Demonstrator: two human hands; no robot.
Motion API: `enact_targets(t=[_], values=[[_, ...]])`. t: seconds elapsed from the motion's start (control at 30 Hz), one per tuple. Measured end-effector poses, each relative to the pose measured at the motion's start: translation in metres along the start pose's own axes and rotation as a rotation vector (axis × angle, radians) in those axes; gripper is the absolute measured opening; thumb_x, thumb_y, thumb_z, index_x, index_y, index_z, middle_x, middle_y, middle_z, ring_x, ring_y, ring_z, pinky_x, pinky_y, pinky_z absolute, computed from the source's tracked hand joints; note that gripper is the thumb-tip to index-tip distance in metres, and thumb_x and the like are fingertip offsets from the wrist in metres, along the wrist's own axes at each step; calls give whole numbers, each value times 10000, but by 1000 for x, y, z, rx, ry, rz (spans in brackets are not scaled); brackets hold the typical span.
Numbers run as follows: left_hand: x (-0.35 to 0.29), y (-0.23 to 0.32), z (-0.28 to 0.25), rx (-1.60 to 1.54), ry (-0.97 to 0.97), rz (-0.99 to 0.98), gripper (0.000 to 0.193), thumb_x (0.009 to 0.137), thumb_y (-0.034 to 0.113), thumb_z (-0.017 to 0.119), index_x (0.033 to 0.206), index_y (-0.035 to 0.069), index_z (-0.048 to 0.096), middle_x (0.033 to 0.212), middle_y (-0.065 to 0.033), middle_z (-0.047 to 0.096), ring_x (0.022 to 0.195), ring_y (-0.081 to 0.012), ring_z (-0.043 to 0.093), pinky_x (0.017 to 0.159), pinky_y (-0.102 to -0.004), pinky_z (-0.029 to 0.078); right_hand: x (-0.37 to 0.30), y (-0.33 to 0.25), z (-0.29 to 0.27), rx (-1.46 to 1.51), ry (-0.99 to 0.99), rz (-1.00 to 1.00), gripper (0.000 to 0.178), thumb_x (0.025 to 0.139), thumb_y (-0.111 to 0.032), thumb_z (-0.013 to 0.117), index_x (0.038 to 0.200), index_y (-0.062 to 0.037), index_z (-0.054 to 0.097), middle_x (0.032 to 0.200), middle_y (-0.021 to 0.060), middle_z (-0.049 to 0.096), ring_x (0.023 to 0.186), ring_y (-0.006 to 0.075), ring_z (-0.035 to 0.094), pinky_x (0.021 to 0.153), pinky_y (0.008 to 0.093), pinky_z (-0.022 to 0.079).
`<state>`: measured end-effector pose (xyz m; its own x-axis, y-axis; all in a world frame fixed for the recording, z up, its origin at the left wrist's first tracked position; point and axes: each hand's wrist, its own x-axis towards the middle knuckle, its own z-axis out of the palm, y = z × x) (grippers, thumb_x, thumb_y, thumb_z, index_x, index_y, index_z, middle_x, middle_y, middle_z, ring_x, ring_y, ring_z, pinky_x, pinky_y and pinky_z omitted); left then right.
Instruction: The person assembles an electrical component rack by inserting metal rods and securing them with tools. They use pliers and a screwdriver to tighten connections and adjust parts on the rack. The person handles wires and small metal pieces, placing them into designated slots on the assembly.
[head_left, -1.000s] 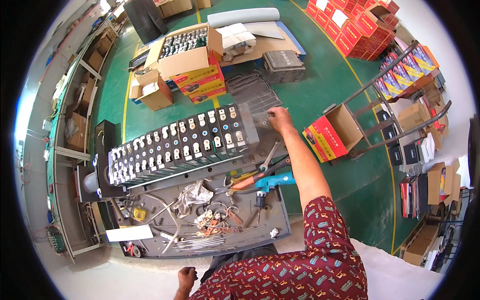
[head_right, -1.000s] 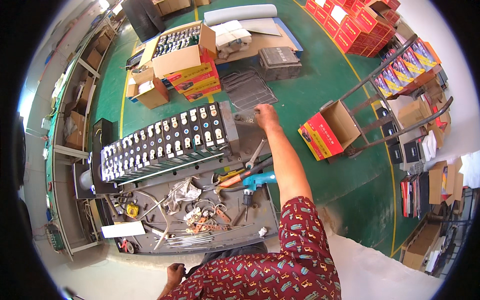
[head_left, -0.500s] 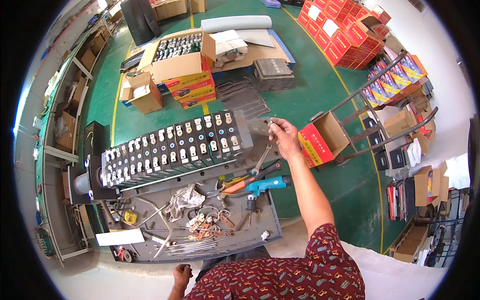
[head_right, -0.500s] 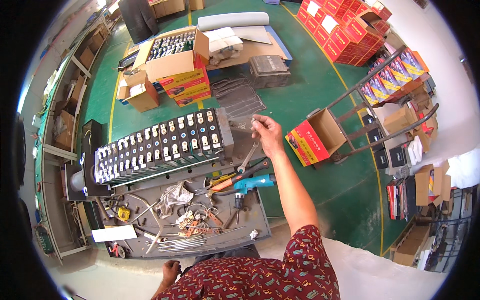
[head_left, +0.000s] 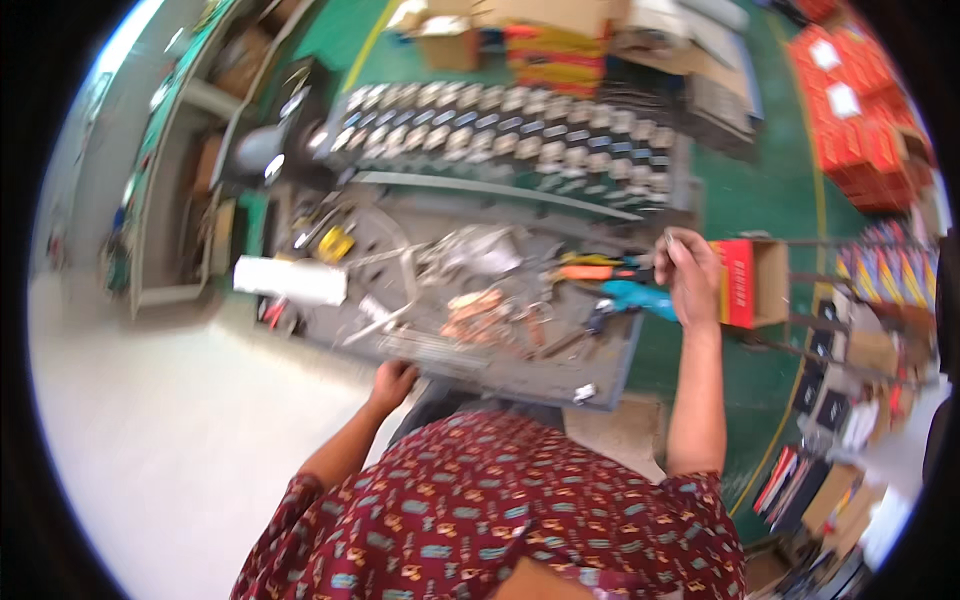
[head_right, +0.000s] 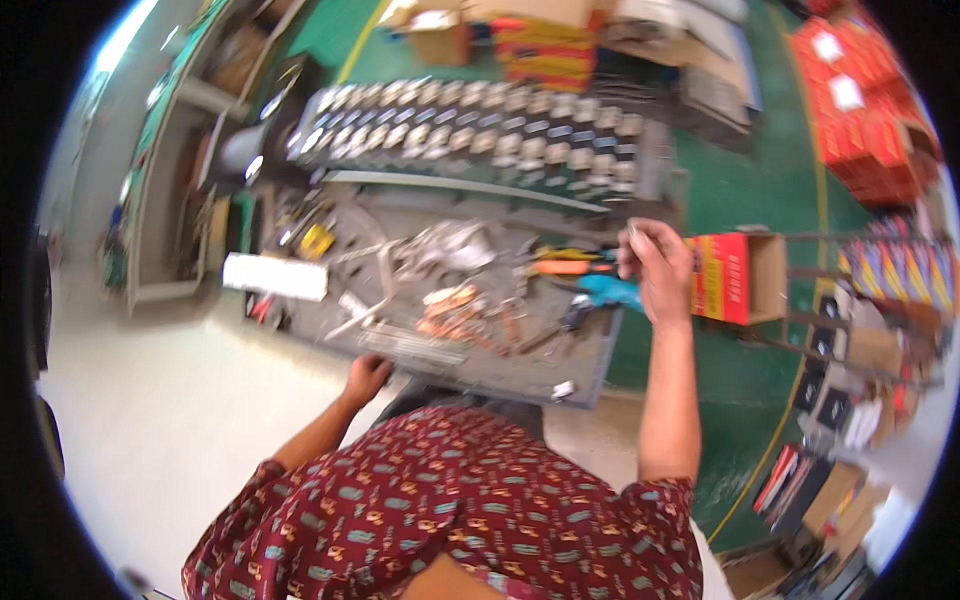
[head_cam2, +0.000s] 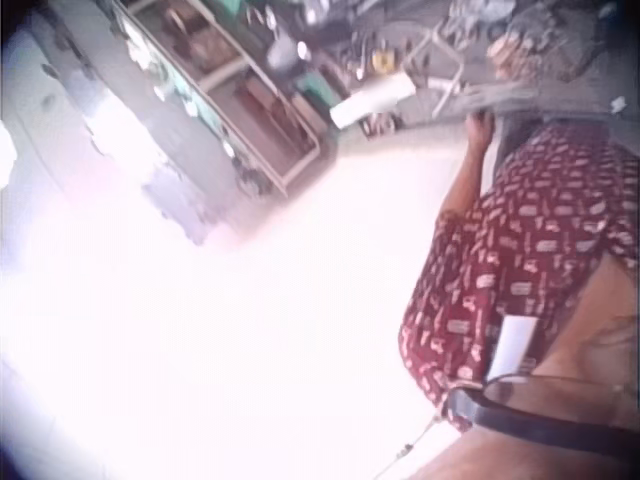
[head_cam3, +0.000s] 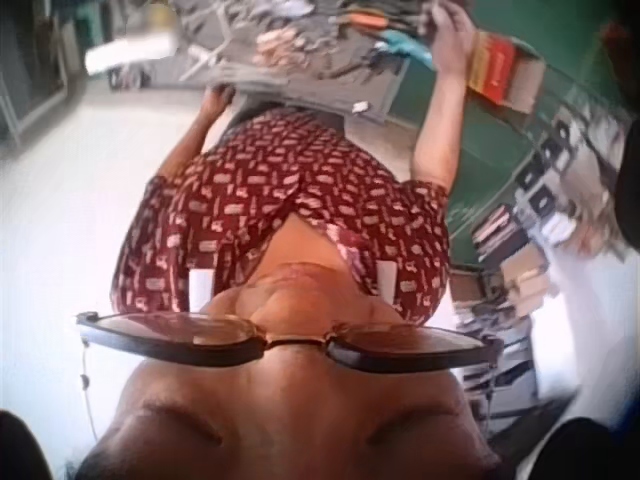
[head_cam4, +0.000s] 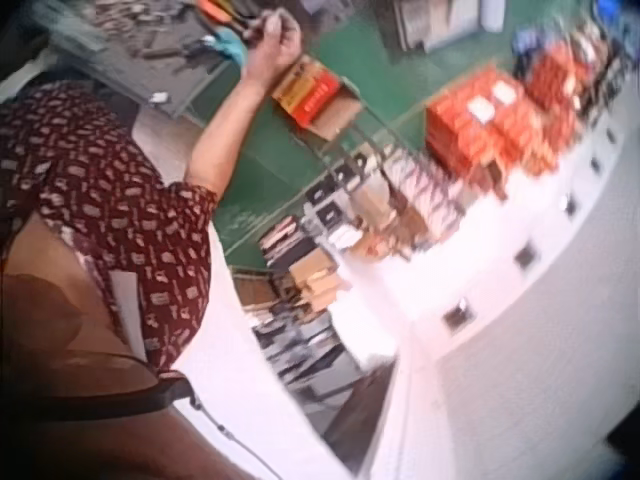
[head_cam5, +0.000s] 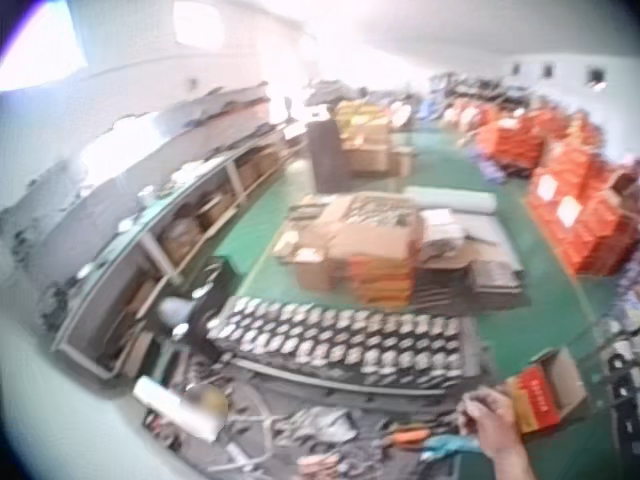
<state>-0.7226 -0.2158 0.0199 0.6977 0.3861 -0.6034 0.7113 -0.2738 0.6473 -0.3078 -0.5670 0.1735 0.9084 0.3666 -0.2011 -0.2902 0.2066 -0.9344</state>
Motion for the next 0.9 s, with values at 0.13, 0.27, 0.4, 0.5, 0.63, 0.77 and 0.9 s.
enact_targets(t=[0.13,0.27,0.4,0.5,0.63,0.77,0.9], values=[[-8,2,3,-201,118,0,217,928,153,626,1036,-28,679,784,-82,682,628,-123,617,582,-305,514,-57,80,52,-269,-229,285,167,871,-72,646,1011,15,622,822,82,654,648,116,621,554,252,522],[2,1,2,84,294,149,225,887,154,674,1077,34,678,870,-105,677,759,-238,662,683,-360,534,-101,186,63,-738,-397,250,194,838,-96,692,993,18,664,807,57,688,685,110,630,614,287,508],[21,30,-24,241,445,205,417,795,147,722,1194,100,612,1109,-141,616,1002,-356,602,836,-423,510,-131,217,92,-905,-466,333,217,815,-125,708,980,11,668,823,114,697,732,172,661,665,331,526],[53,30,-40,293,515,317,530,751,131,740,1251,95,569,1175,-163,580,1092,-372,551,911,-441,479,-140,250,95,-939,-495,323,222,809,-113,703,983,19,660,823,112,688,742,172,660,668,327,527],[86,18,-78,288,592,308,599,712,57,698,1291,98,545,1323,-180,509,1224,-373,472,1025,-476,385,-149,264,92,-929,-456,379,217,804,-77,689,985,36,646,781,83,663,662,140,635,605,297,519],[104,-23,-142,682,656,104,761,749,37,655,1453,152,392,1461,-135,402,1366,-342,366,1137,-582,232,-146,263,90,-936,-406,492,246,795,-123,704,990,22,663,835,108,680,763,197,653,710,340,533],[104,-43,-188,971,432,265,810,774,36,650,1497,182,314,1483,-120,386,1408,-305,320,1158,-582,185,-137,253,97,-1002,-395,433,229,796,-110,690,982,21,667,830,92,684,752,159,645,705,316,529]])
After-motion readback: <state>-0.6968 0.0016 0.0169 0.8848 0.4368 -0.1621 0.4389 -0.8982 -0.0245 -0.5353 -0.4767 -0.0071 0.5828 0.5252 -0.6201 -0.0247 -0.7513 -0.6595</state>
